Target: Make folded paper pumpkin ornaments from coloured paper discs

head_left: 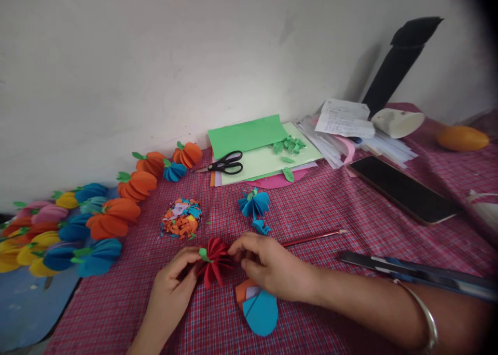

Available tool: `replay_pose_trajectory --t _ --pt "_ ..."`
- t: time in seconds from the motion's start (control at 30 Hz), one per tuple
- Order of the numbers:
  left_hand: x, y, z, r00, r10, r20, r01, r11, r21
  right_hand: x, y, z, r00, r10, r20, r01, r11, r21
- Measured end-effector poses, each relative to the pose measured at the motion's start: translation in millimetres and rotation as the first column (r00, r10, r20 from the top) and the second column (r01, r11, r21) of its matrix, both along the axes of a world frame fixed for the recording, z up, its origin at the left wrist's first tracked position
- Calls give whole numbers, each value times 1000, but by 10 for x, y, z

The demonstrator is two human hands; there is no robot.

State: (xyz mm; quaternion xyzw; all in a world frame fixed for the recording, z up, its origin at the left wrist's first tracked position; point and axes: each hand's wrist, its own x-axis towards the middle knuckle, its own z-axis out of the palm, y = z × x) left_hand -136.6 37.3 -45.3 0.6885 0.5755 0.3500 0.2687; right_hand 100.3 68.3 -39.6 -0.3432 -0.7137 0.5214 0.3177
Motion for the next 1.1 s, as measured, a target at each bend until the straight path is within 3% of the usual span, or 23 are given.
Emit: replay_pose_trajectory --t 0.23,1.1 --pt "2 1 -7 1000 9 11 -9 1000 -2 20 -17 -8 999 24 -23 -22 995 97" --pt "12 0 3 1000 21 2 -21 1000 11 47 -108 55 996 85 26 -88 990 109"
